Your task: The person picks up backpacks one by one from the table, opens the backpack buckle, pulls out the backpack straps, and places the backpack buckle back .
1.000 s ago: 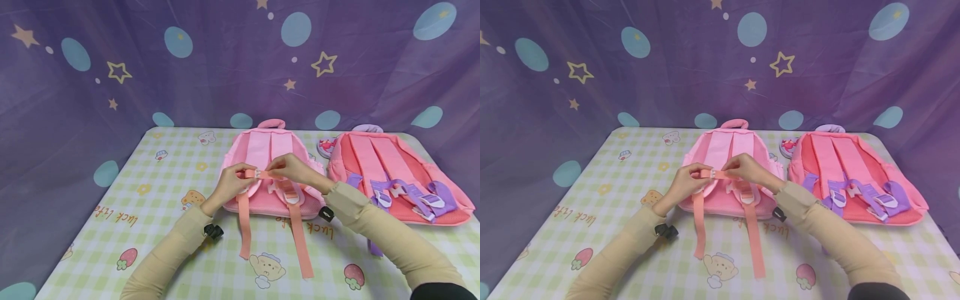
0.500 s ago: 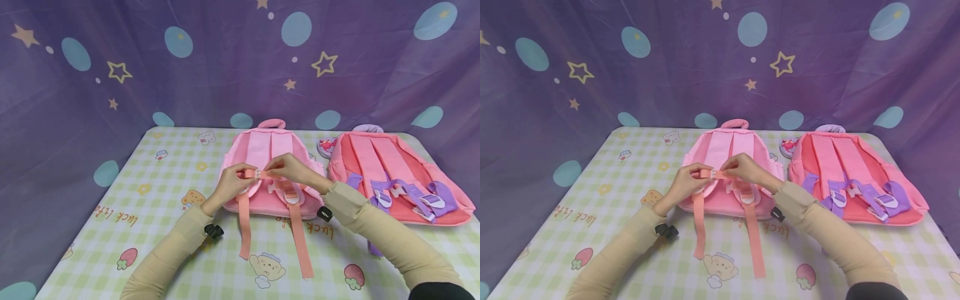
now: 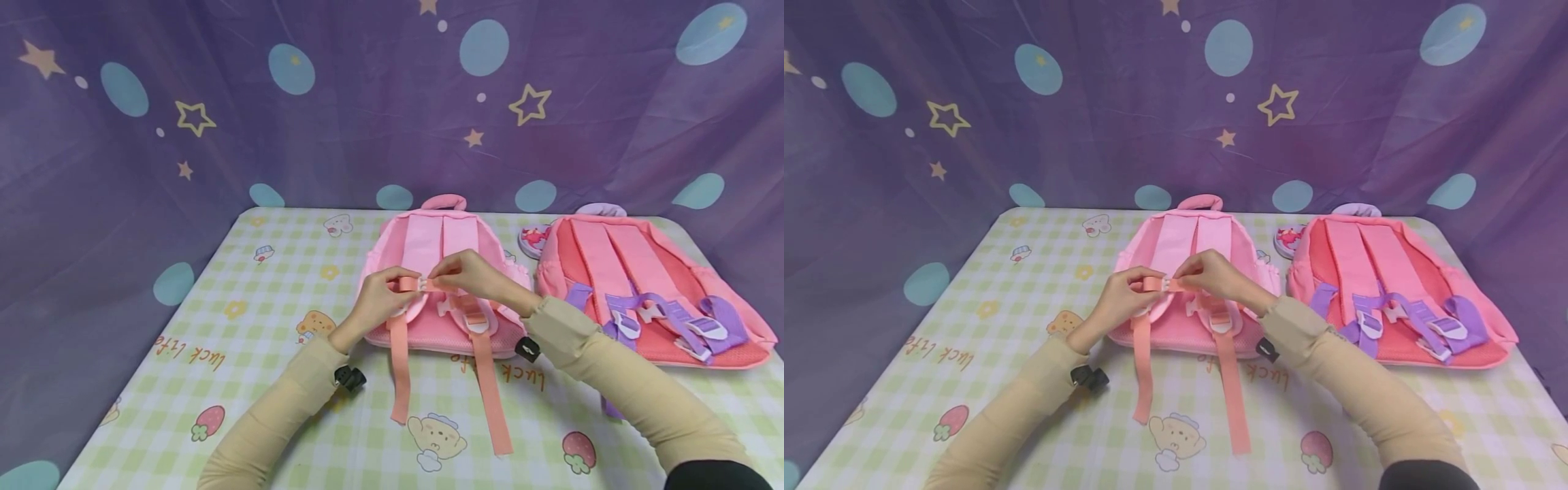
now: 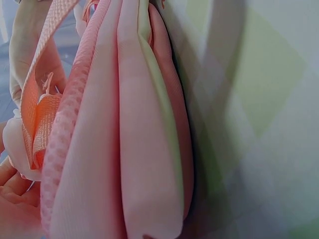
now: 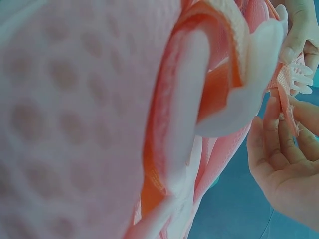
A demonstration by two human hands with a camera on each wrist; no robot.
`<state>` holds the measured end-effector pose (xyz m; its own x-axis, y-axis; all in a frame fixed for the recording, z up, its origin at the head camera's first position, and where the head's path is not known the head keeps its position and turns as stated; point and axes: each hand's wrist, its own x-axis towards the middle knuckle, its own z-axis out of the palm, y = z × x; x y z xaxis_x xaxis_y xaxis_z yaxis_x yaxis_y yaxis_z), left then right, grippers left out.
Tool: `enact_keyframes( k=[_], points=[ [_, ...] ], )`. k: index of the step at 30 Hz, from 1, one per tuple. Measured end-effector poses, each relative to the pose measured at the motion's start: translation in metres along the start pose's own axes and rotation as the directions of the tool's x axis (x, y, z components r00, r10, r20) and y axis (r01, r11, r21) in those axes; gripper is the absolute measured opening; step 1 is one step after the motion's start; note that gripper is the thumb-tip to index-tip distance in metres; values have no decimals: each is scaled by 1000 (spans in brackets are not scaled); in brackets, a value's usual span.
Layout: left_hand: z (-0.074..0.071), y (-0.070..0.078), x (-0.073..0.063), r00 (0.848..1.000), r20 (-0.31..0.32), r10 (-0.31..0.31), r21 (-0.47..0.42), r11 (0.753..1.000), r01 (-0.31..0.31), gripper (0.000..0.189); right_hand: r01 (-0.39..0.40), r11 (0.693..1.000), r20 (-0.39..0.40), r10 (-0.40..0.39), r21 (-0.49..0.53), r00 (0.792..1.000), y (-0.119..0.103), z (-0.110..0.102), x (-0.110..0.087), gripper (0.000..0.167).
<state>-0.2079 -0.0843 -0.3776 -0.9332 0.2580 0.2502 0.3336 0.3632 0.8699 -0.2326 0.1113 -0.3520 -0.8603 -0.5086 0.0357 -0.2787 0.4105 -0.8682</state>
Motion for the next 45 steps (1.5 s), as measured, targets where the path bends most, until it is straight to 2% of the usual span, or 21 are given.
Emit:
enact_keyframes(
  k=[18, 24, 34, 45],
  points=[
    [2, -1, 0, 1000, -4, -4, -15, 1000, 4, 23, -34, 999, -8, 34, 35, 999, 0, 2, 1, 14],
    [3, -1, 1, 1000, -5, 13, -1, 1000, -13, 23, -38, 999, -1, 38, 23, 999, 1, 0, -1, 15],
    [3, -1, 1, 1000, -4, 26, -13, 1000, -26, 23, -9, 998, 13, 10, -56, 1000, 10, -7, -4, 15],
    [3, -1, 0, 1000, -6, 16, -8, 1000, -16, 23, -11, 1000, 13, 11, -20, 1000, 14, -6, -4, 14]
  ],
)
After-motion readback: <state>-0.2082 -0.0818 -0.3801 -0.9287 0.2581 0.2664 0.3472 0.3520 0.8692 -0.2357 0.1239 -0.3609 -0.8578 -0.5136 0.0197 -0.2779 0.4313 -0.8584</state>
